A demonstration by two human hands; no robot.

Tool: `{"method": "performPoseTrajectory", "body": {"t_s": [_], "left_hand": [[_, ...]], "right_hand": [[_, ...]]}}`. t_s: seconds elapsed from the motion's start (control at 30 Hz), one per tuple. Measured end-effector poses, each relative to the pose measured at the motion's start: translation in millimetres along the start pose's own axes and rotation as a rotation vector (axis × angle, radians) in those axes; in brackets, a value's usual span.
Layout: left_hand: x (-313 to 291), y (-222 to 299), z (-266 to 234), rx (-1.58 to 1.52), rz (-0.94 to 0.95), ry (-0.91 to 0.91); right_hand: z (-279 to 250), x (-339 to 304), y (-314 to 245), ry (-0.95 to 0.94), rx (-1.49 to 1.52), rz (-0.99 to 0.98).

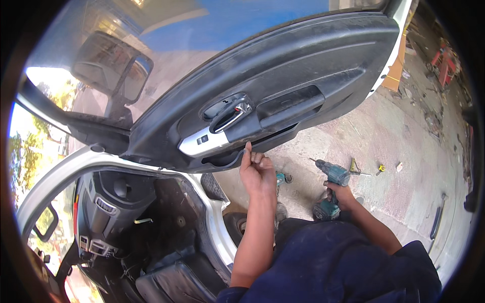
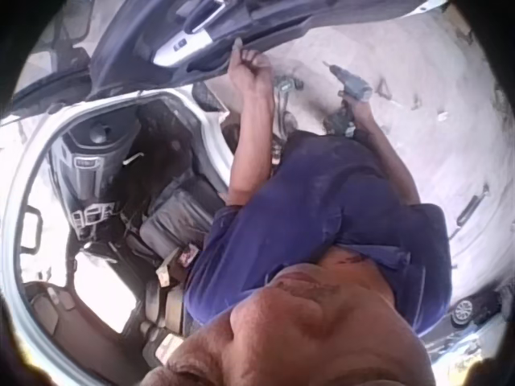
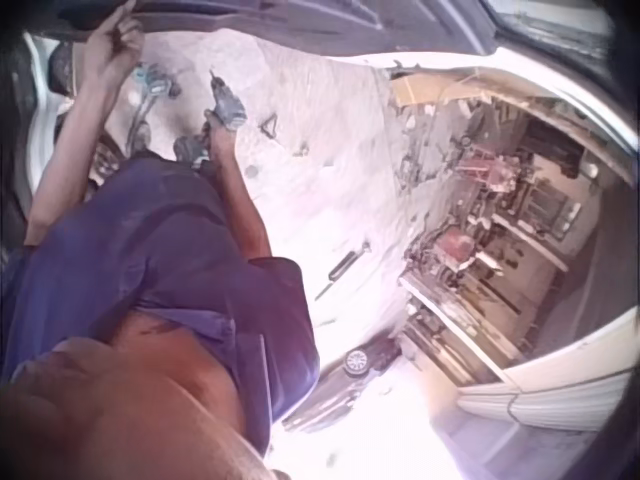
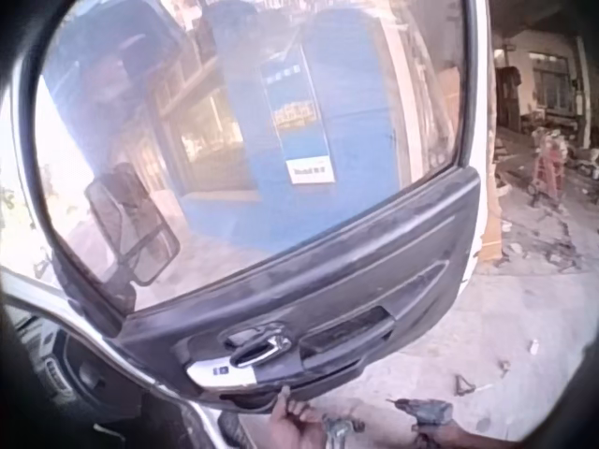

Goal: The person installs a car door panel by aligning it with the door frame and securing it with screws using a power drill. They also attach a control panel and handle to the door panel.

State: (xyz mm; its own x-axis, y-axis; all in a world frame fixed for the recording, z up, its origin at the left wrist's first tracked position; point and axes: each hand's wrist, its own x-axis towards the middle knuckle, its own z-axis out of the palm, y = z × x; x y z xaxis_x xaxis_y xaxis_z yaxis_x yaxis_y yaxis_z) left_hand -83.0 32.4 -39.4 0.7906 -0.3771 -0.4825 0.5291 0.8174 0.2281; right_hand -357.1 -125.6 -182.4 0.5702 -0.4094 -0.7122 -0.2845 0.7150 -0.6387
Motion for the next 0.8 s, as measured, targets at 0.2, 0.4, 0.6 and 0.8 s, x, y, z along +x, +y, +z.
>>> {"method": "performPoseTrajectory", "body": {"t_s": [0.2,0.4,0.6,0.8], "left_hand": [[7,-11,-3,-0.089,0.047,-0.021],[10,-20,-3,-0.097,0.11,-0.043],[15,-29,-3,-0.131,0.15,0.001],[20,-33,-5,-0.166,0.187,-0.022]], "right_hand": [[-24,12,-21,-0.045,-0.15,-0.059],[-45,16,-39,-0.1,-0.162,-0.037],[-67,18,-53,-0.108,-0.205,-0.04],[-80,17,-62,-0.112,-0.187,-0.027]]}}
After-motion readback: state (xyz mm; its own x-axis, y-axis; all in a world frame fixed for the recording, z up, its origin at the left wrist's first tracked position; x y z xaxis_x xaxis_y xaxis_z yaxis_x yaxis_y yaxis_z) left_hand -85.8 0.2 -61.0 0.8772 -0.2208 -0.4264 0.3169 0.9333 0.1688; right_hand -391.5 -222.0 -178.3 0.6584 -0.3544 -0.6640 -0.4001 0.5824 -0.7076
